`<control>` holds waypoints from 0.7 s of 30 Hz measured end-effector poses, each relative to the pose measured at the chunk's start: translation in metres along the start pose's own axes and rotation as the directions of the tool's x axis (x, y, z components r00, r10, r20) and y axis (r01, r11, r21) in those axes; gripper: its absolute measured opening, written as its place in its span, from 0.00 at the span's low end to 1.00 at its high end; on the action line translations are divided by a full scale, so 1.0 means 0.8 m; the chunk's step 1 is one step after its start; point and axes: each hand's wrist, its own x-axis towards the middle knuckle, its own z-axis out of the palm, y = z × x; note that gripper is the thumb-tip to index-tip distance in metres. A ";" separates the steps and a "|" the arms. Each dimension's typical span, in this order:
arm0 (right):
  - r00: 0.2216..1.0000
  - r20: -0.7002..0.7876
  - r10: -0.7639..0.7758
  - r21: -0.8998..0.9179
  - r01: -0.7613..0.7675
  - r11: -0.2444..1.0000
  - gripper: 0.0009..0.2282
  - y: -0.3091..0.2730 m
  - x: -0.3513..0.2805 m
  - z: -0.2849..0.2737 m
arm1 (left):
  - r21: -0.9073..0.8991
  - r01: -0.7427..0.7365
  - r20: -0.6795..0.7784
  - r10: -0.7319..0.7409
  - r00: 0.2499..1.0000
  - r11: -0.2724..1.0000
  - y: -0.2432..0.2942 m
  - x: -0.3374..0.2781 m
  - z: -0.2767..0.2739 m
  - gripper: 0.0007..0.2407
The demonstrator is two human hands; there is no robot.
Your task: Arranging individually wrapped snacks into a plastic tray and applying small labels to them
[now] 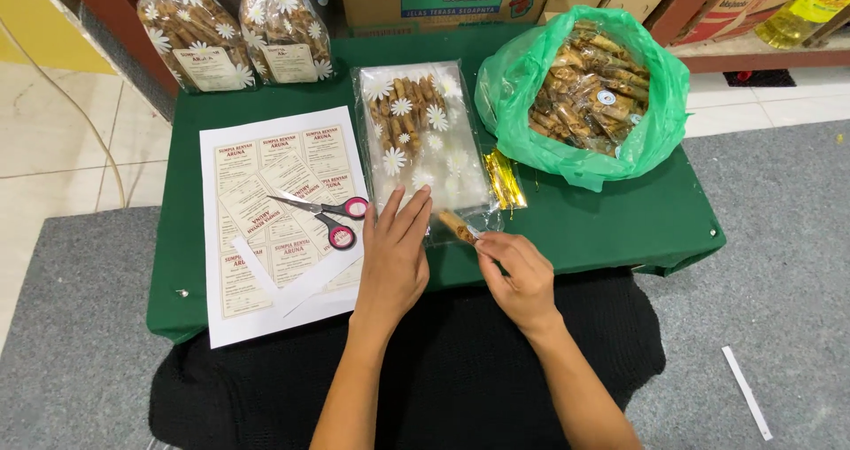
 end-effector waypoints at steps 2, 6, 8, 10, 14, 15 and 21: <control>1.000 -0.003 -0.022 -0.036 0.022 0.999 0.05 0.002 -0.003 0.011 | -0.020 0.010 0.005 -0.010 1.000 1.000 0.000 -0.001 0.003 0.23; 0.995 0.000 -0.103 -0.174 0.101 0.980 0.05 0.007 -0.004 0.033 | -0.064 0.025 0.008 -0.025 1.000 0.998 0.003 0.001 0.005 0.21; 0.993 0.000 -0.121 -0.215 0.118 0.969 0.06 0.008 -0.003 0.044 | -0.071 0.039 0.012 -0.039 0.999 0.997 0.004 0.000 0.006 0.21; 0.990 -0.001 -0.140 -0.258 0.135 0.957 0.07 0.006 -0.001 0.053 | -0.078 0.050 0.014 -0.049 0.999 0.996 0.005 0.003 0.006 0.21; 0.995 0.073 -0.060 -0.404 0.085 0.911 0.09 -0.006 0.001 0.063 | -0.117 0.072 0.017 -0.070 0.997 0.991 0.008 0.004 0.004 0.21; 0.996 0.085 -0.024 -0.434 0.059 0.899 0.09 -0.010 0.001 0.064 | -0.119 0.074 0.016 -0.073 0.997 0.990 0.009 0.004 0.004 0.20; 0.955 0.260 0.142 -0.466 -0.005 0.885 0.16 -0.035 -0.001 0.070 | -0.115 0.095 0.018 -0.093 0.995 0.989 0.014 0.006 0.008 0.19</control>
